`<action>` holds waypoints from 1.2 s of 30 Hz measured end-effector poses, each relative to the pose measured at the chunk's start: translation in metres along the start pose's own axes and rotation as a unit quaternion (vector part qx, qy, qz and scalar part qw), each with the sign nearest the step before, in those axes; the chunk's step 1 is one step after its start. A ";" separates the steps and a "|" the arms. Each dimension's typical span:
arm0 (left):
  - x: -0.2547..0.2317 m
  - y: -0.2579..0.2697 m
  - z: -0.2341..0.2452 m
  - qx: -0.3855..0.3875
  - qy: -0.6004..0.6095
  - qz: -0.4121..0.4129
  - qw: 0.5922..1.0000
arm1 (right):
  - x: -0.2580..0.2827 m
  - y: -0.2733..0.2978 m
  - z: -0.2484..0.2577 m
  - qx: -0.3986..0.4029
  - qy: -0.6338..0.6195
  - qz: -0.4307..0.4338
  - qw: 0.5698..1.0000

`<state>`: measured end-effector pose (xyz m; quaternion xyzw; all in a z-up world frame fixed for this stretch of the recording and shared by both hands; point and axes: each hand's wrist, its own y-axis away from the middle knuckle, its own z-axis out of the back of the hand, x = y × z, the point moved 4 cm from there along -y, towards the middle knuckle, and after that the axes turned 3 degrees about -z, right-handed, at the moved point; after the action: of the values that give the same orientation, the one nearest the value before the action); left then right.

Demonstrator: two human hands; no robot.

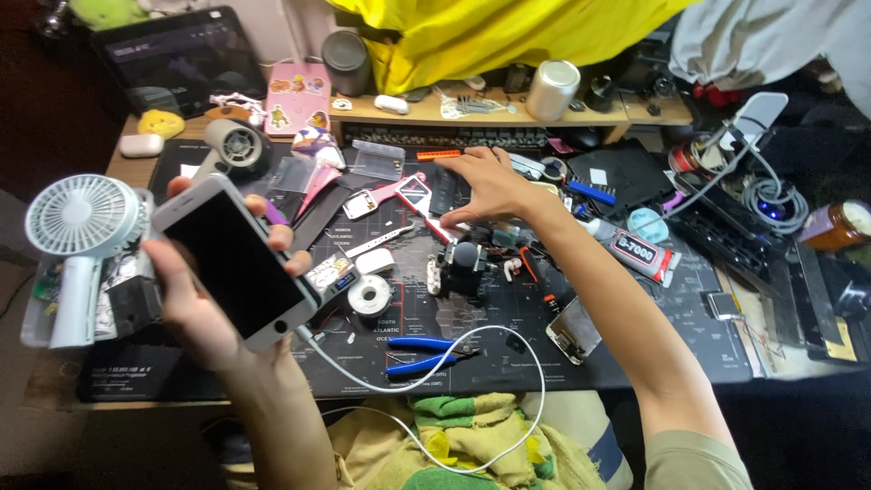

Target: The person disassembles a white smartphone, removes the back cover, and detaches the battery connector. They then place a new battery into the chassis, reconnect the battery, and reassemble the phone. The workspace is cluttered with tools and spare parts.

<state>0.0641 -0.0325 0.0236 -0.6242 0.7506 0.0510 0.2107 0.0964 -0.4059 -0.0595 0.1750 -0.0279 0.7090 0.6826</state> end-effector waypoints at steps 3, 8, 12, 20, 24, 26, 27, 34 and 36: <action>0.005 0.000 -0.003 -0.004 0.008 0.011 1.000 | 0.004 0.002 0.004 -0.011 -0.001 0.008 1.000; 0.013 0.002 -0.012 -0.003 -0.022 0.010 1.000 | 0.009 0.030 0.038 -0.137 -0.261 0.067 0.953; 0.025 0.001 -0.009 0.004 -0.011 0.033 0.999 | -0.003 0.065 0.044 -0.068 -0.816 0.185 0.543; 0.035 0.002 -0.013 -0.013 -0.021 0.044 0.999 | -0.023 0.096 0.016 -0.036 -0.850 0.253 0.461; 0.037 0.002 -0.014 -0.013 -0.018 0.044 0.999 | -0.017 0.103 0.012 -0.034 -0.847 0.261 0.462; 0.035 0.002 -0.016 -0.013 -0.035 0.041 0.998 | -0.015 0.104 0.019 -0.057 -0.823 0.289 0.486; 0.035 0.002 -0.017 -0.014 -0.051 0.038 0.998 | -0.015 0.106 0.022 -0.078 -0.796 0.316 0.510; 0.022 0.000 -0.001 -0.041 -0.006 0.051 0.998 | -0.103 0.210 0.076 -0.240 -0.808 0.291 0.453; 0.020 0.002 -0.006 -0.086 -0.007 0.020 0.996 | -0.119 0.246 0.081 -0.371 -0.822 0.230 0.365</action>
<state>0.0579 -0.0527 0.0210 -0.6241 0.7546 0.1236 0.1606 -0.1262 -0.5592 0.0317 0.3868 -0.8750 0.2616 0.1276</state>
